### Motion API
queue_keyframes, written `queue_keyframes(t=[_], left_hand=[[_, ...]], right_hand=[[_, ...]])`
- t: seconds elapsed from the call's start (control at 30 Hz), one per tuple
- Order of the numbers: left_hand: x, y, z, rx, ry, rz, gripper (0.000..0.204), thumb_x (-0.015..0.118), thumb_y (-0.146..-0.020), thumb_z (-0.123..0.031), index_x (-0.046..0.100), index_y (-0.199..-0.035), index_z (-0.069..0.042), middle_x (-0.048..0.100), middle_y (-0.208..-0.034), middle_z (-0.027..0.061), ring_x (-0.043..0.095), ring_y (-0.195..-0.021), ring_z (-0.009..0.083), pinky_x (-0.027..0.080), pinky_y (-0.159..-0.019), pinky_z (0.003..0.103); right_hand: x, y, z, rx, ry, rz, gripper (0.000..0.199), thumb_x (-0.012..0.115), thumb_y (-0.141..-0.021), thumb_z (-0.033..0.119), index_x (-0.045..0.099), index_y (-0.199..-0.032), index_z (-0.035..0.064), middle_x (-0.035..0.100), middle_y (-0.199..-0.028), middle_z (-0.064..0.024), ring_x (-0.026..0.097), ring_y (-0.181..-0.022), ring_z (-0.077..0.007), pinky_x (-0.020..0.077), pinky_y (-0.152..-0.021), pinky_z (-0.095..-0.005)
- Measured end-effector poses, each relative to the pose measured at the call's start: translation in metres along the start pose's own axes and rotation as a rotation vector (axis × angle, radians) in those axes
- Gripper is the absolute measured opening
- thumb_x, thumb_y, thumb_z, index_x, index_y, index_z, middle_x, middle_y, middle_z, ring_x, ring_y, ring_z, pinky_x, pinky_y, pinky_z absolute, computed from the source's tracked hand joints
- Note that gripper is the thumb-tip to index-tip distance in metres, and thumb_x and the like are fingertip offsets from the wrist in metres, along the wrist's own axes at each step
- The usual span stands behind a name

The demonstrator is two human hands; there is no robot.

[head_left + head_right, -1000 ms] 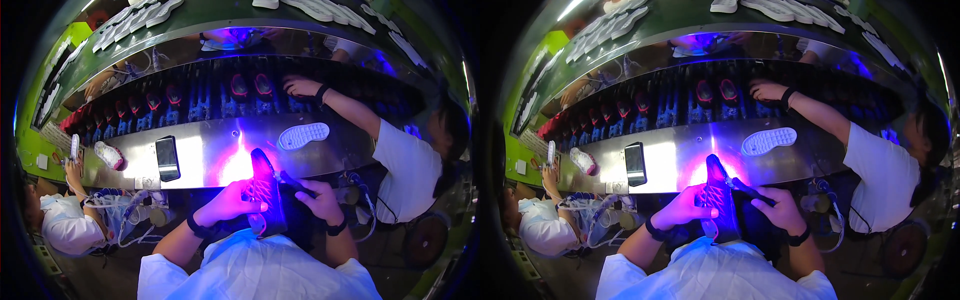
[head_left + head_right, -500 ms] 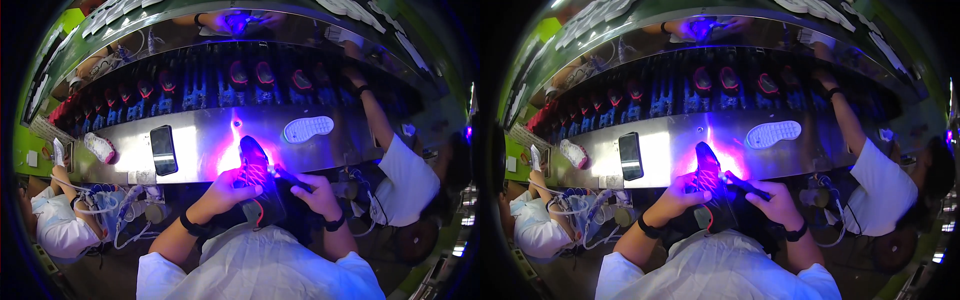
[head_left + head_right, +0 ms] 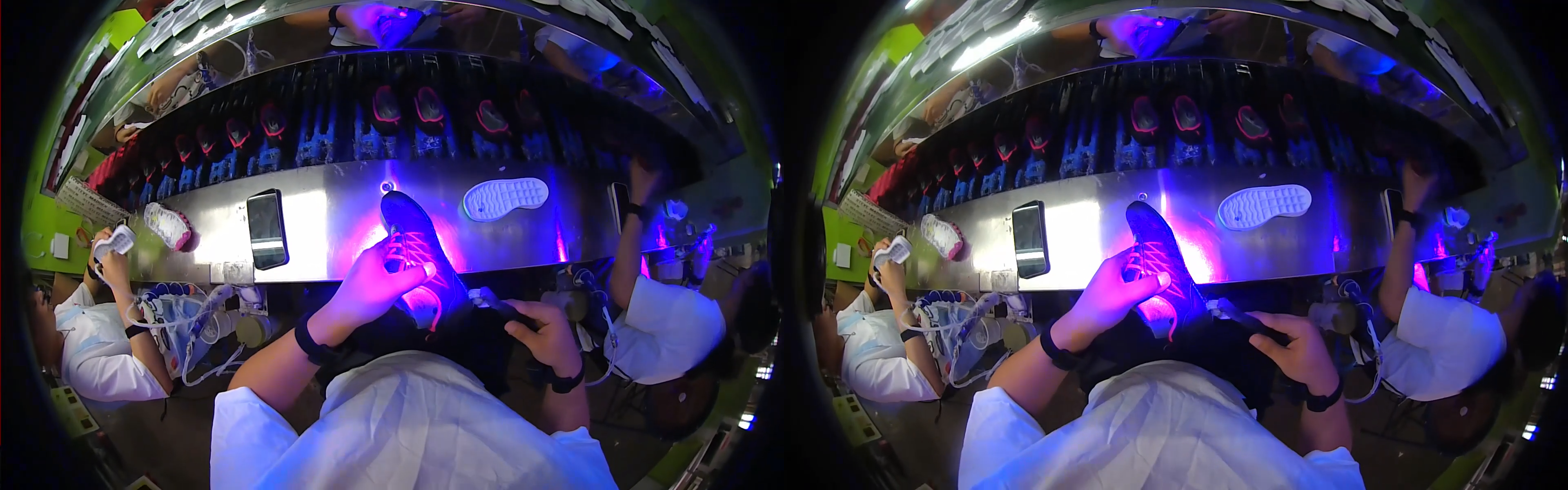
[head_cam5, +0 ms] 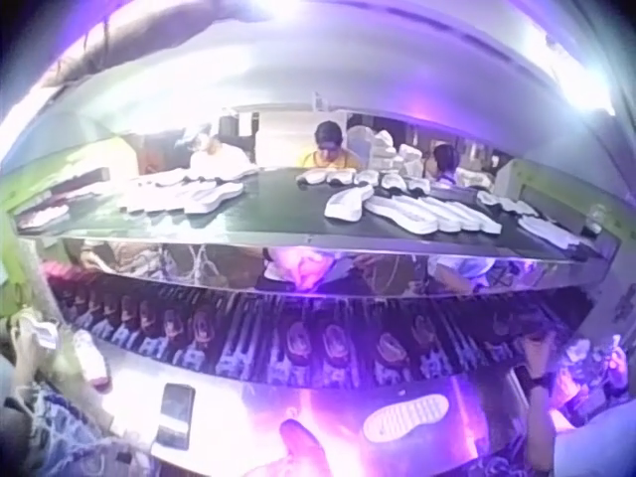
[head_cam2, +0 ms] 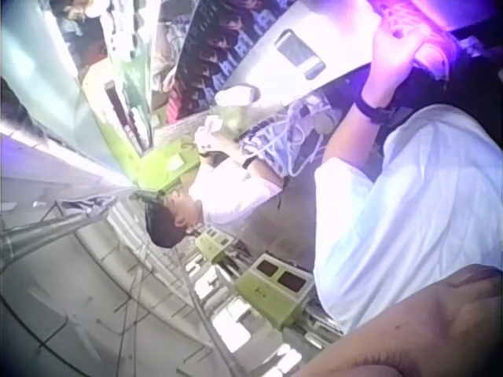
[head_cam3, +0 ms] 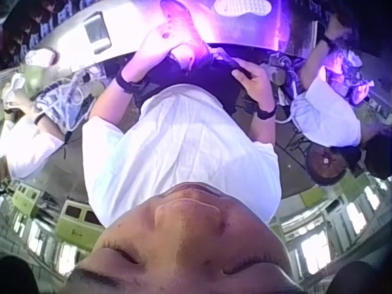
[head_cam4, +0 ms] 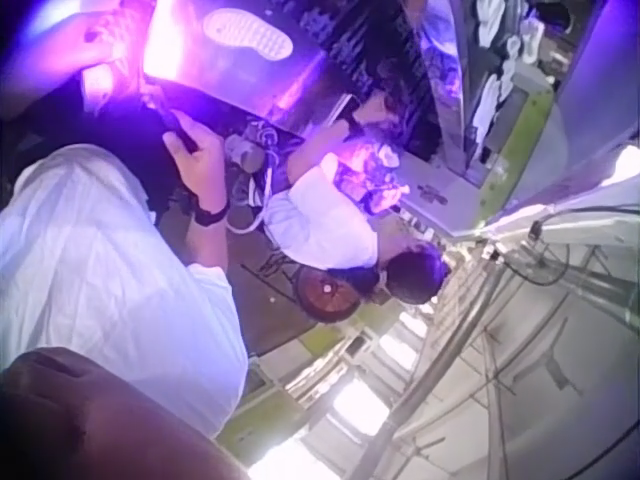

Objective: Applying glue to shoe uppers at an assembly line station.

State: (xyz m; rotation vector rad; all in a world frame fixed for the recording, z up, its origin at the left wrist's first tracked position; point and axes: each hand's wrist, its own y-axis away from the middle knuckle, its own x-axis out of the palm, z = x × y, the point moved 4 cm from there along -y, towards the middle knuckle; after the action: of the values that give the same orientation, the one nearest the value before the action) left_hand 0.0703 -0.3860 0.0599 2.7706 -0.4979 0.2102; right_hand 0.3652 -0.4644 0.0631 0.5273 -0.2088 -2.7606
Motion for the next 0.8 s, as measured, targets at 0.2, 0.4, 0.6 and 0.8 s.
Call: queue_keyframes(t=[0.2, 0.4, 0.6, 0.8], left_hand=[[0.018, 0.003, -0.008, -0.035, -0.105, -0.101, 0.046, 0.077, -0.093, -0.022, 0.06, -0.127, 0.004, 0.072, -0.113, 0.0095, 0.07, -0.103, 0.0178, 0.056, -0.093, 0.034], [0.015, 0.022, 0.001, -0.114, 0.136, -0.107, 0.041, 0.073, -0.097, -0.024, 0.061, -0.126, 0.002, 0.071, -0.111, 0.0077, 0.069, -0.102, 0.0153, 0.055, -0.092, 0.032], [0.001, 0.044, 0.026, -0.406, 0.37, -0.03, 0.043, 0.06, -0.104, -0.038, 0.061, -0.123, 0.001, 0.073, -0.107, 0.0084, 0.073, -0.098, 0.018, 0.063, -0.076, 0.031], [0.0, 0.059, 0.037, -0.447, 0.727, 0.048, 0.049, 0.057, -0.105, -0.043, 0.056, -0.131, -0.002, 0.071, -0.114, 0.0137, 0.074, -0.097, 0.0236, 0.066, -0.07, 0.032]], right_hand=[[-0.014, -0.001, 0.008, -0.012, 0.044, -0.061, 0.036, 0.078, -0.09, 0.011, 0.072, -0.124, 0.0044, 0.076, -0.104, -0.0106, 0.071, -0.096, -0.0181, 0.053, -0.088, -0.0318], [-0.004, 0.009, 0.018, -0.143, 0.18, -0.09, 0.037, 0.08, -0.086, 0.01, 0.073, -0.122, 0.0063, 0.069, -0.085, -0.0109, 0.067, -0.077, -0.0231, 0.0509, -0.073, -0.0333], [0.004, 0.002, 0.049, -0.263, 0.326, -0.12, 0.039, 0.081, -0.084, 0.01, 0.074, -0.122, 0.0082, 0.064, -0.077, -0.0104, 0.062, -0.066, -0.0232, 0.0471, -0.062, -0.0333], [0.005, -0.013, 0.08, -0.303, 0.433, -0.047, 0.04, 0.08, -0.083, 0.009, 0.074, -0.122, 0.0089, 0.063, -0.076, -0.0087, 0.055, -0.059, -0.0198, 0.0428, -0.056, -0.0314]])
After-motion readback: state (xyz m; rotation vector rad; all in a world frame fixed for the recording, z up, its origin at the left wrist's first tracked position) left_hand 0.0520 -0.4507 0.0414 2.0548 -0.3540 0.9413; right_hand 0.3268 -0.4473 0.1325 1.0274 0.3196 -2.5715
